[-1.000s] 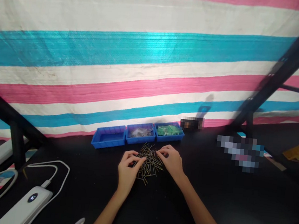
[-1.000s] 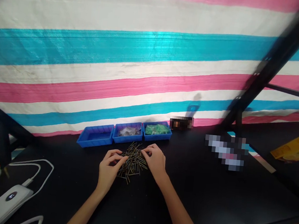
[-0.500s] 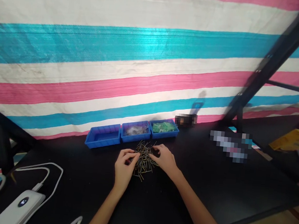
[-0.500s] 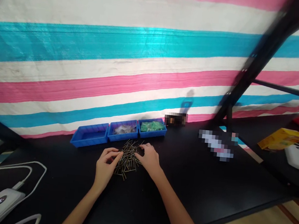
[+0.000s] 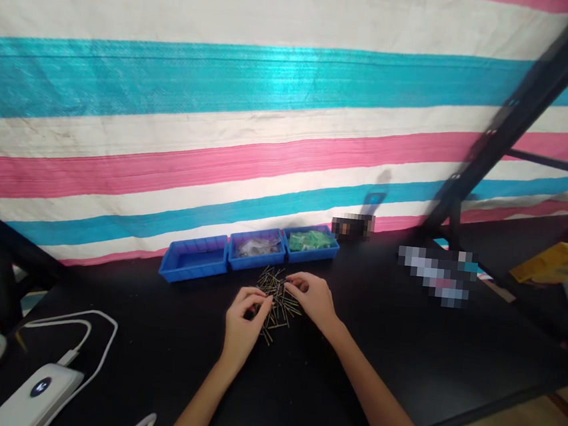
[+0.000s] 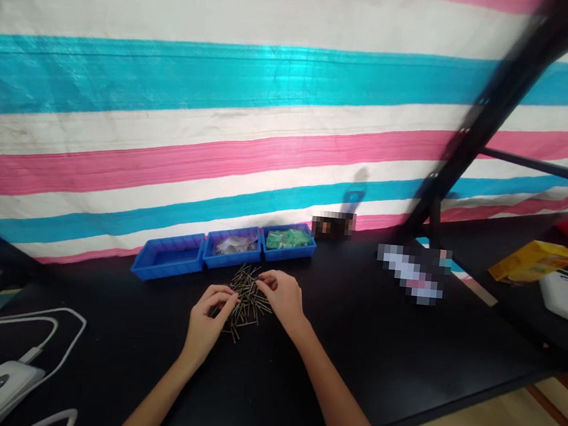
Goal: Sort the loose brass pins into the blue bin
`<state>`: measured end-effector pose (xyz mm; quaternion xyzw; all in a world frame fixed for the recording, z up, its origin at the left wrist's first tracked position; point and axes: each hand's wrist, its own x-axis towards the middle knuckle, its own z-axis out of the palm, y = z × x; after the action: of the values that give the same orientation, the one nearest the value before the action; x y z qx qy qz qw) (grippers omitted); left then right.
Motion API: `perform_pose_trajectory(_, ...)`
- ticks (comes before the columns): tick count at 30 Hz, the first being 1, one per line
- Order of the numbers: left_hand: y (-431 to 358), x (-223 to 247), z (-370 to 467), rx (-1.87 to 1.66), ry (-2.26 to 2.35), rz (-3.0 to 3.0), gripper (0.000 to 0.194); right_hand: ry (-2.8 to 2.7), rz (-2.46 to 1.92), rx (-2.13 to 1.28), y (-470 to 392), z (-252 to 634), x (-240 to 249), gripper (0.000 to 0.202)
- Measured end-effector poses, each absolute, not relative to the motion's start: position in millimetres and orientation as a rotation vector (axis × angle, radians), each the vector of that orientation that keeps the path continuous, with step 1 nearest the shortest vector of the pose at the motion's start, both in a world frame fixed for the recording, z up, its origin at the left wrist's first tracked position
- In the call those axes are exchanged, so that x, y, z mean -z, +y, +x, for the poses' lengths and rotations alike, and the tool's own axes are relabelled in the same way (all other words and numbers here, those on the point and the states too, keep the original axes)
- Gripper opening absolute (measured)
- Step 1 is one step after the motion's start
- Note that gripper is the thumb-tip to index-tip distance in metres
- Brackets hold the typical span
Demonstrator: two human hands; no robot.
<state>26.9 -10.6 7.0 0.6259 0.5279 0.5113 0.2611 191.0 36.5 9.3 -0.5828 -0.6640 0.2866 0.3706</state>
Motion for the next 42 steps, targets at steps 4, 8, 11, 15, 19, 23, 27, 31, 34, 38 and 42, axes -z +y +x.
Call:
perform_pose_trajectory(4, -11.5, -7.6, 27.4, -1.322, 1.400, 1.731, 0.016, -1.551, -1.145, -1.063, 34.8, 182.9, -14.5, 0.033)
perform_pose_trajectory(8, -10.7, -4.4, 26.6, -1.303, 1.387, 1.737, 0.017, -1.475, -0.937, -1.384, 29.5, 175.6, -17.3, 0.039)
perform_pose_trajectory(11, -8.8, -1.4, 25.7, -1.335, 1.391, 1.714, 0.015, -1.466, -0.882, -1.461, 26.6, 173.5, -17.4, 0.038)
perform_pose_trajectory(15, -7.3, -1.2, 25.5, -1.371, 1.384, 1.683, 0.013, -1.400, -0.913, -1.465, 26.9, 173.8, -17.0, 0.035)
perform_pose_trajectory(19, -6.5, -4.1, 23.2, -1.432, 1.415, 1.621, 0.012, -1.420, -0.993, -1.335, 29.1, 174.5, -15.5, 0.028)
perform_pose_trajectory(23, -3.7, -4.1, 18.5, -1.509, 1.415, 1.503, 0.013, -1.585, -0.977, -1.201, 28.2, 173.8, -13.5, 0.024)
perform_pose_trajectory(27, -2.1, -1.0, 17.3, -1.540, 1.368, 1.435, 0.013, -1.726, -0.976, -1.081, 25.0, 172.6, -12.4, 0.019)
perform_pose_trajectory(31, -4.4, 0.2, 19.7, -1.525, 1.333, 1.436, 0.013, -1.794, -0.948, -1.177, 22.6, 171.8, -13.5, 0.025)
perform_pose_trajectory(34, -6.3, -0.7, 21.4, -1.511, 1.329, 1.453, 0.012, -1.811, -0.915, -1.254, 21.8, 170.9, -15.5, 0.022)
perform_pose_trajectory(38, -6.2, -1.2, 21.5, -1.500, 1.337, 1.476, 0.011, -1.803, -0.885, -1.253, 22.1, 171.1, -16.3, 0.017)
perform_pose_trajectory(42, -5.9, -3.0, 19.9, -1.536, 1.344, 1.475, 0.011, -1.754, -0.911, -1.257, 24.3, 173.6, -15.1, 0.018)
